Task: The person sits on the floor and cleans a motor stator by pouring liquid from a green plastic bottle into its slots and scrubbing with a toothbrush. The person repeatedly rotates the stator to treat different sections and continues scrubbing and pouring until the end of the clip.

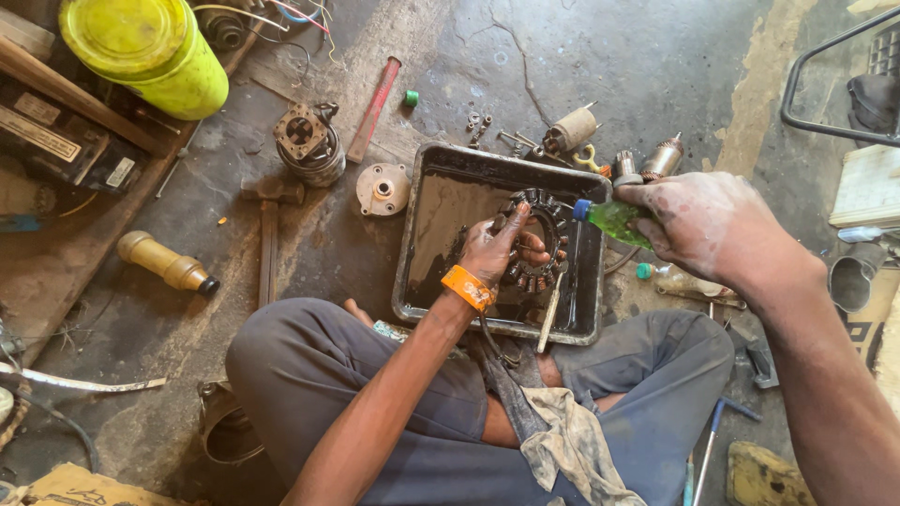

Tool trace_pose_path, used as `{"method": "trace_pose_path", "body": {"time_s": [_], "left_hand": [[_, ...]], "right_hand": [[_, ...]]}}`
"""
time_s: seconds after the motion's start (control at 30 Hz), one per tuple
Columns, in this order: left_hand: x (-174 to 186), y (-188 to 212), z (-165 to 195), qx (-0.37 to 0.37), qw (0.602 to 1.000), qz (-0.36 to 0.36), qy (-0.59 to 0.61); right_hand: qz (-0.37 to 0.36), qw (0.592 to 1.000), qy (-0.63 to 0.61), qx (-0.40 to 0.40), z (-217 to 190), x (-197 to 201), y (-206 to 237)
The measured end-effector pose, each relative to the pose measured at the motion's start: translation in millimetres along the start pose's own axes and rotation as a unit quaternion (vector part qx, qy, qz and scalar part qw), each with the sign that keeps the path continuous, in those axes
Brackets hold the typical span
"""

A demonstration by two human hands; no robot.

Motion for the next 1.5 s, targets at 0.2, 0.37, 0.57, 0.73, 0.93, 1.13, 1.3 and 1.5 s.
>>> {"method": "trace_pose_path", "body": {"time_s": [0.2,0.37,0.57,0.73,0.93,1.13,1.3,1.5], "left_hand": [[0.3,-0.8,0.3,-0.006,1.0,-0.004,-0.011],[-1.8,2.6,0.2,-0.006,1.0,-0.007,-0.02],[0.5,-1.8,-3.9,-0.011,1.0,0.01,-0.021],[0.5,-5.1,-3.8,-0.005,1.0,0.008,-0.026],[-12.0,-0.6,7.4,-0.046,0.998,0.011,-0.044],[-15.3,2.0,14.5,-0.103,0.988,-0.025,-0.115],[-24.8,4.2,15.7,-0.159,0.971,-0.07,-0.161],[-36.4,18.5,27.3,-0.178,0.965,-0.05,-0.189]], "right_hand": [[-0.024,1.0,0.008,-0.014,-5.2,2.7,-1.4],[-0.039,0.999,0.011,-0.022,-6.6,1.9,-2.5],[-0.005,0.999,-0.016,0.03,-14.8,3.3,-0.5],[-0.012,1.0,-0.003,0.025,-13.2,1.1,-1.6],[-0.029,0.981,-0.194,-0.015,-5.9,-30.9,-6.0],[0.055,0.846,-0.52,-0.106,-15.1,-116.6,12.2],[0.115,0.712,-0.679,-0.139,-22.9,-162.5,18.3],[0.153,0.679,-0.707,-0.126,-31.6,-166.1,22.0]]}}
Point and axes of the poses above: each hand's wrist, its own y-axis away from the middle knuckle, its own x-axis out of the back of the hand, z = x × y, the point moved 7 cm from there along -y, towards the middle knuckle, and after that the axes turned 4 degrees about y, right-handed, at the moved point
